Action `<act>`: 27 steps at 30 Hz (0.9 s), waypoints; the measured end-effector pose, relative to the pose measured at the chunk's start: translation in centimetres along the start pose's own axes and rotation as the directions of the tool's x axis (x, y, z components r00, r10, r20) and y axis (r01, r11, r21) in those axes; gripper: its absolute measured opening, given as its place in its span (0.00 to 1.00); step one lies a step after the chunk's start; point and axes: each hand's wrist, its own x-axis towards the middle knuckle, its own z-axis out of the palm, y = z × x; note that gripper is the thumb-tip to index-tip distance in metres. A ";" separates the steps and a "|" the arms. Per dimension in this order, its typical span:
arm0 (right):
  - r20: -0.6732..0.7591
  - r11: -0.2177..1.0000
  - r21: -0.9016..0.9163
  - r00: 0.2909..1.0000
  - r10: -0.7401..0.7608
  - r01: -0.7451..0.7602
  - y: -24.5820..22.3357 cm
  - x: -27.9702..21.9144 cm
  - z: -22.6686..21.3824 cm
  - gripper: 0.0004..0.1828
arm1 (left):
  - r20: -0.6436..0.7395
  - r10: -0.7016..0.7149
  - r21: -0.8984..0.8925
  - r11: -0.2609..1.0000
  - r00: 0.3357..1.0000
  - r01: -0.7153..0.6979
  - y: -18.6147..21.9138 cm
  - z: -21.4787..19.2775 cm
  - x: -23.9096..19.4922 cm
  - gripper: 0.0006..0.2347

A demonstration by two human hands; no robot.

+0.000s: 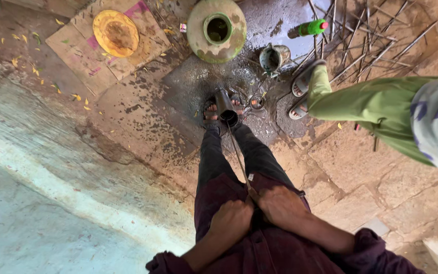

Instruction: The person uses a long metal rod to repeatedly scrub the interior of a vertical metal pipe. After scrubbing, they pour water from a metal pitcher into the pipe to rinse it.

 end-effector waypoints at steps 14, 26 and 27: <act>-0.198 0.994 -0.029 0.975 0.097 -0.105 6.9 16.4 8.6 0.10 | 0.040 -0.302 -0.114 0.946 0.952 0.305 -12.7 8.2 12.9 0.08; -0.145 0.998 0.058 0.989 -0.022 0.030 3.3 2.9 3.2 0.28 | 0.041 -0.058 -0.106 0.992 0.997 0.062 -3.1 2.6 2.7 0.10; -0.194 0.994 0.092 0.980 -0.036 0.055 2.3 1.5 1.9 0.28 | 0.008 -0.018 -0.075 0.997 1.000 0.019 -2.0 1.3 1.7 0.08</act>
